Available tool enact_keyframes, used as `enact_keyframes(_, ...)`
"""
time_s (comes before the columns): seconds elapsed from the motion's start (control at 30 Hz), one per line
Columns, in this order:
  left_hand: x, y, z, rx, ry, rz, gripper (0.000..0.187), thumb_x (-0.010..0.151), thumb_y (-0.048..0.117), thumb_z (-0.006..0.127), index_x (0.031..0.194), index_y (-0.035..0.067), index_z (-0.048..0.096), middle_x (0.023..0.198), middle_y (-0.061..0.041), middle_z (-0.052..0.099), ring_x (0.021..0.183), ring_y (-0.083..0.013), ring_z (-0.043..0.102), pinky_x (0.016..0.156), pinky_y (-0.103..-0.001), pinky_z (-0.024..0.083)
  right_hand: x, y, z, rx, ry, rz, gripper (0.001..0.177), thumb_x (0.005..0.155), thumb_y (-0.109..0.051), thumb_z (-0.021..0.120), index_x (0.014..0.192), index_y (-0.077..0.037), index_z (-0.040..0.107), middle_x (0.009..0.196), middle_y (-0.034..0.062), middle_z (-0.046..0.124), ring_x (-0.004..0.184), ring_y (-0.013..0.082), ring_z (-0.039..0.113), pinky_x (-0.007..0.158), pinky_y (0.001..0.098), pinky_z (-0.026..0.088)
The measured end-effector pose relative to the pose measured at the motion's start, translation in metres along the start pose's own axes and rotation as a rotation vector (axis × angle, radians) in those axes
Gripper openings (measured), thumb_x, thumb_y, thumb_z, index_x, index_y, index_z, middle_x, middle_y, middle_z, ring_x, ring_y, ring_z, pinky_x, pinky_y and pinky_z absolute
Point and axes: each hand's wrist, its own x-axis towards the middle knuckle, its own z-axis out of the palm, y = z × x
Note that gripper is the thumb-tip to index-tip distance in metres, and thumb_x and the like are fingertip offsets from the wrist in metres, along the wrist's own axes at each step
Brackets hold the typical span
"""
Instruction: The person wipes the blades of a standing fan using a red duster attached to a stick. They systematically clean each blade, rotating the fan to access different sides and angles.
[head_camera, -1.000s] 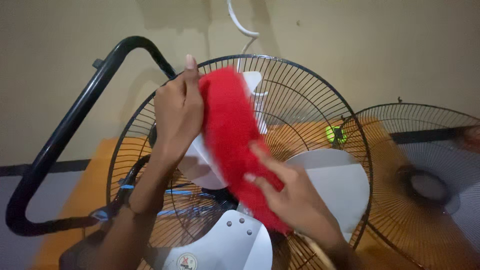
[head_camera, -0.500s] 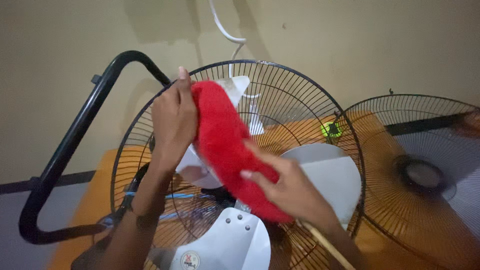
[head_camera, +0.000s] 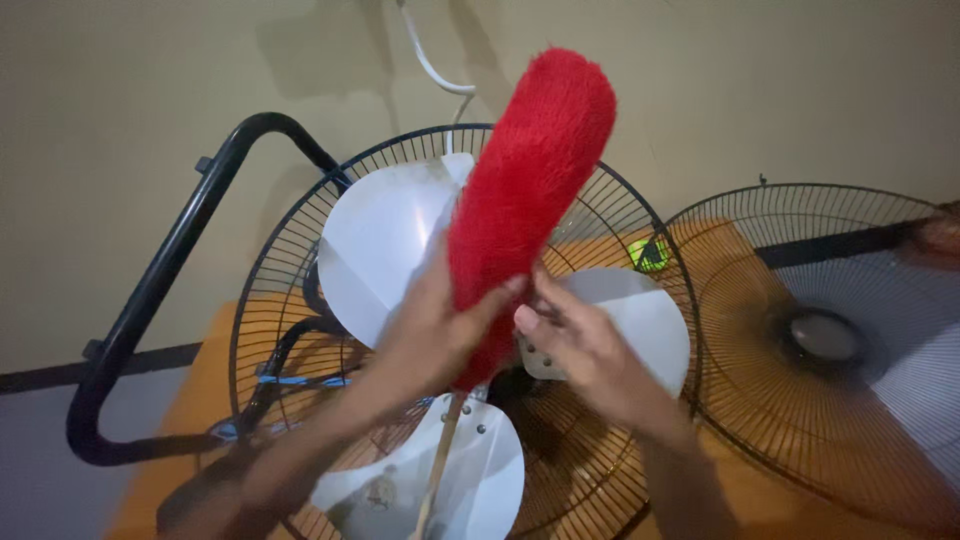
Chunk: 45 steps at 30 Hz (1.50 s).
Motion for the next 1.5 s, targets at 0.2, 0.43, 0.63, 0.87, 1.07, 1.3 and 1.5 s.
enact_keyframes(0.2,-0.006,0.002,-0.031,0.198,-0.072,-0.083,0.064,0.089,0.01,0.07,0.147,0.006,0.044,0.123,-0.016,0.072,0.114,-0.0248,0.07,0.097,-0.036,0.053,-0.008,-0.014,-0.064,-0.653,0.395,0.236,0.063,0.083,-0.035,0.075,0.141,-0.014,0.061,0.125,0.0147,0.073,0.106,0.0278,0.073,0.089,0.0423,0.059)
enact_keyframes(0.43,-0.029,0.023,-0.047,0.663,-0.321,0.107,0.082,0.085,0.008,0.069,0.156,0.016,0.029,0.133,-0.021,0.061,0.111,-0.0378,0.07,0.091,-0.044,0.057,0.01,0.011,-0.103,-0.645,0.366,0.404,0.07,0.074,-0.029,0.079,0.142,-0.024,0.065,0.126,0.0074,0.073,0.11,0.0255,0.074,0.094,0.0444,0.057)
enact_keyframes(0.63,-0.031,0.031,-0.033,1.006,-0.646,-0.329,0.09,0.091,0.021,0.066,0.166,0.034,0.018,0.128,-0.02,0.055,0.091,-0.0327,0.073,0.077,-0.044,0.06,0.037,0.044,-0.099,-0.786,0.767,-0.171,0.079,0.072,-0.029,0.095,0.135,0.004,0.062,0.135,0.0228,0.063,0.124,0.0345,0.061,0.102,0.0451,0.049)
enact_keyframes(0.87,-0.013,0.015,-0.051,1.066,-0.246,-0.078,0.081,0.086,0.017,0.067,0.16,0.025,0.034,0.117,-0.024,0.06,0.082,-0.0417,0.071,0.068,-0.049,0.058,0.018,0.029,-0.081,-0.641,0.666,-0.212,0.055,0.088,-0.026,0.083,0.134,0.0,0.066,0.125,0.0192,0.07,0.112,0.0271,0.069,0.096,0.0395,0.056)
enact_keyframes(1.07,0.006,0.012,-0.059,1.07,-0.412,-0.276,0.07,0.091,0.027,0.064,0.156,0.03,0.038,0.123,-0.019,0.058,0.097,-0.0373,0.071,0.08,-0.046,0.058,0.005,0.005,-0.075,-0.594,0.192,0.237,0.051,0.087,-0.03,0.071,0.136,-0.016,0.066,0.099,0.0126,0.08,0.084,0.0262,0.073,0.077,0.0407,0.061)
enact_keyframes(1.3,0.014,0.007,-0.071,1.044,-0.332,-0.183,0.071,0.086,0.039,0.071,0.152,0.029,0.046,0.109,-0.021,0.064,0.099,-0.0404,0.067,0.086,-0.048,0.054,0.002,0.011,-0.079,-0.699,-0.151,0.058,0.047,0.091,-0.018,0.064,0.138,-0.014,0.063,0.113,0.0092,0.077,0.092,0.0198,0.076,0.083,0.0349,0.059)
enact_keyframes(1.5,0.02,0.013,-0.09,1.199,-0.209,-0.481,0.084,0.088,0.018,0.069,0.164,0.03,0.034,0.126,-0.017,0.06,0.106,-0.0341,0.069,0.09,-0.045,0.057,0.007,0.013,-0.082,-0.695,-0.108,0.057,0.043,0.089,-0.012,0.065,0.132,-0.017,0.069,0.11,0.0088,0.08,0.088,0.0207,0.076,0.08,0.0351,0.059)
